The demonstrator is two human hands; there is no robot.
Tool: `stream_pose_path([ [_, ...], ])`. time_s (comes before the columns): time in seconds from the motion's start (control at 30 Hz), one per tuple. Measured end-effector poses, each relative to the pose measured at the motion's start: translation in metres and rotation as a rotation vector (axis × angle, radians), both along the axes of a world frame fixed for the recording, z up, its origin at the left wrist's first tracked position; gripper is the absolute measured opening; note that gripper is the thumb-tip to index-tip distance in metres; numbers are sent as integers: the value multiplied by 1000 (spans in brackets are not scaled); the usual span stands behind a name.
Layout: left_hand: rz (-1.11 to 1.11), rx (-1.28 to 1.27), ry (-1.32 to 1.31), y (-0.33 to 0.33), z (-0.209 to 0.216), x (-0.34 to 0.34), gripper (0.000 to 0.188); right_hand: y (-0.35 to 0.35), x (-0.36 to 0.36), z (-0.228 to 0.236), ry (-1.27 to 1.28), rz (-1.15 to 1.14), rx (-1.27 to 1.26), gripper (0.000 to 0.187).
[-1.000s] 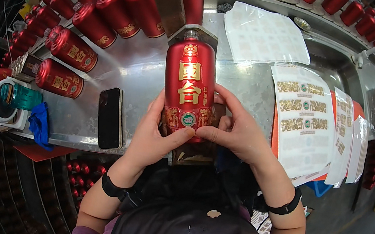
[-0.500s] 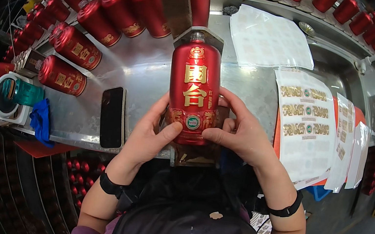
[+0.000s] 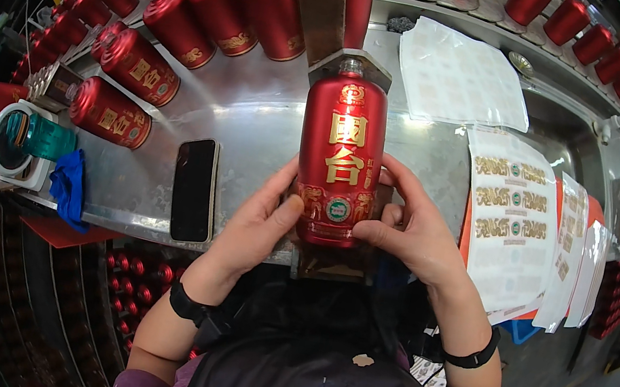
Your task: The person picks up a red bottle from a table, places it on a stand, and peels a label from a sheet. They apply the label to the bottle, press it down with a blue tool, and dip the tool into a sink.
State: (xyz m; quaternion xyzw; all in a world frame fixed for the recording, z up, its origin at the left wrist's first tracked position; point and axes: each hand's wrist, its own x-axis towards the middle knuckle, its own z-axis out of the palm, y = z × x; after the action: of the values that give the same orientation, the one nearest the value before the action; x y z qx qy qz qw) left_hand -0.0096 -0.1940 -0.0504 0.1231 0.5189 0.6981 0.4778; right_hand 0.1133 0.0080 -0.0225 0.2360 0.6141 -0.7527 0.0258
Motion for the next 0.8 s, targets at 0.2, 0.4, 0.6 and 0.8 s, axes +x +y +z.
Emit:
stream_pose_path([
  [0.2,-92,47,221,0,4,3,89,-3,-1,8,-19,32,27,94],
  [0.4,-95,69,229,-1,1,3,89,-3,-1,7,-20,53,56,93],
  [0.6,-55,16,100,-4,-4,0,75,1,2,-5,19,-5,-33,89],
  [0.8,-69,16,118,-2,0,3,72,0,3,-3,45,25,7,86],
])
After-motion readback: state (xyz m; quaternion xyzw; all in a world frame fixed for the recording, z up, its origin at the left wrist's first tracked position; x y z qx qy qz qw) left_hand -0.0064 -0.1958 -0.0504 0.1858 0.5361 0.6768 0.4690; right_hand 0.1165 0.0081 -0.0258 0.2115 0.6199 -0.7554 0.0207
